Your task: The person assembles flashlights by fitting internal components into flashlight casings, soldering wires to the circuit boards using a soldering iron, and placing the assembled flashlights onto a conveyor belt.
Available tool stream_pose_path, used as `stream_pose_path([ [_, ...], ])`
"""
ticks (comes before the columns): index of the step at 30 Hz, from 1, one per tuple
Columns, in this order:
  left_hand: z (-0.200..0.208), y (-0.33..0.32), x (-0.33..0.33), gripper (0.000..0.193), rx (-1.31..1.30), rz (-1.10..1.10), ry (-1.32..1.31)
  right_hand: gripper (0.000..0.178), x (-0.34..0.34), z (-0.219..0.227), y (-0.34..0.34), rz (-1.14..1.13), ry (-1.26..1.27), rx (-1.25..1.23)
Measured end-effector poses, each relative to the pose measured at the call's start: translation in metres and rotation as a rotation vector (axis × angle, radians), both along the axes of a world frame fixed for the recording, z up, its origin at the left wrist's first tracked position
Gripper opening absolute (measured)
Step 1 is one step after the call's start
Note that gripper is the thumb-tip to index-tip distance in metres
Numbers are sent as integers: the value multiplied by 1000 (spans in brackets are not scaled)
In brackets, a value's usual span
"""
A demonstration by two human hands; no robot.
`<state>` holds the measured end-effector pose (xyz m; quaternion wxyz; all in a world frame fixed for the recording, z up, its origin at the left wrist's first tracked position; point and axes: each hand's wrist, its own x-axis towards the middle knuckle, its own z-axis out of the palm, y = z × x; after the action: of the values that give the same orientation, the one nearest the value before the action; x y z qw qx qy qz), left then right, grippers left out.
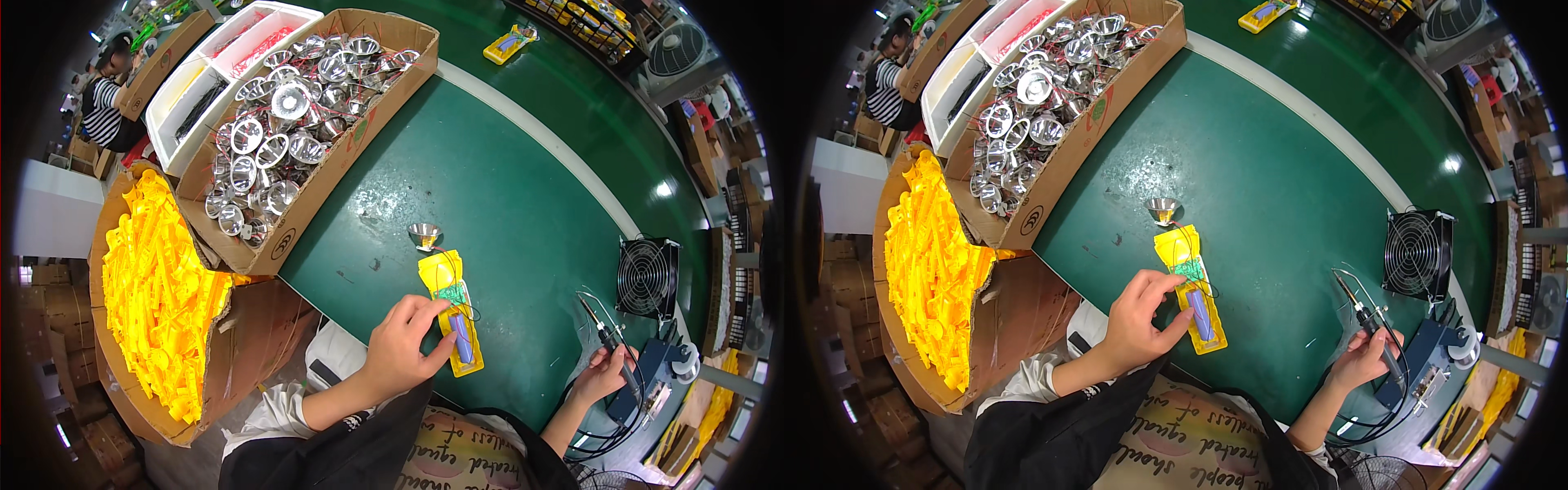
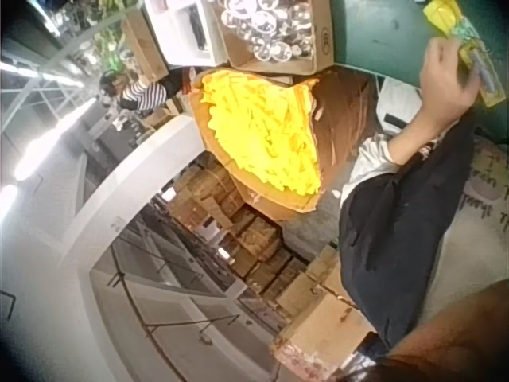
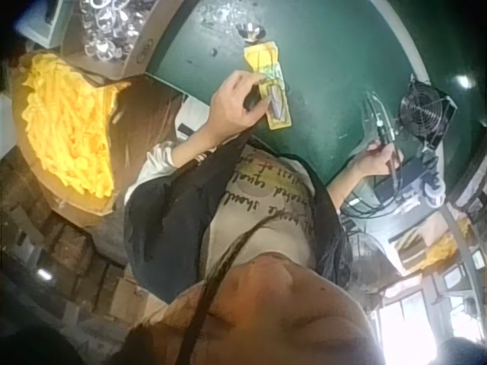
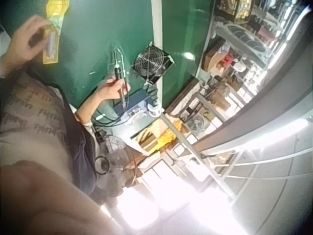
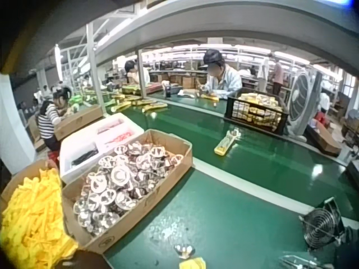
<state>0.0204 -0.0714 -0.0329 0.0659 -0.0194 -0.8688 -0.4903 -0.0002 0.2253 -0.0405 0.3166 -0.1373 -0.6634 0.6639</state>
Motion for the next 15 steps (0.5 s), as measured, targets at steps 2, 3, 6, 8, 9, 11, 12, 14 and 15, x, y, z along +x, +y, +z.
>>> stream_pose_path([
  [2, 0, 0, 0, 35, -1, -1, 5, 12, -2, 2, -3, 6, 10, -6],
  [3, -1, 1, 0, 35, -1, -2, 11, 13, -4, 3, -7, -27, 20, 4],
  [6, -2, 3, 0, 42, -8, 34, 55, 14, -6, 7, -12, -59, 24, 11],
  [8, 1, 6, 0, 47, -35, 43, 21, 15, -5, 7, -12, -59, 16, 9],
  [9, 3, 9, 0, 52, -63, 53, -13, 14, -5, 7, -11, -56, 23, 12],
  [11, 7, 12, -1, 53, -98, 62, -50, 14, -5, 7, -11, -49, 29, 12],
  [12, 9, 14, -2, 55, -132, 70, -87, 14, -5, 8, -11, -47, 24, 12],
  [14, 11, 15, -5, 55, -126, 75, -119, 13, -5, 8, -11, -49, 20, 13],
  [15, 12, 16, -6, 55, -121, 80, -153, 14, -5, 8, -11, -69, 18, 12],
])
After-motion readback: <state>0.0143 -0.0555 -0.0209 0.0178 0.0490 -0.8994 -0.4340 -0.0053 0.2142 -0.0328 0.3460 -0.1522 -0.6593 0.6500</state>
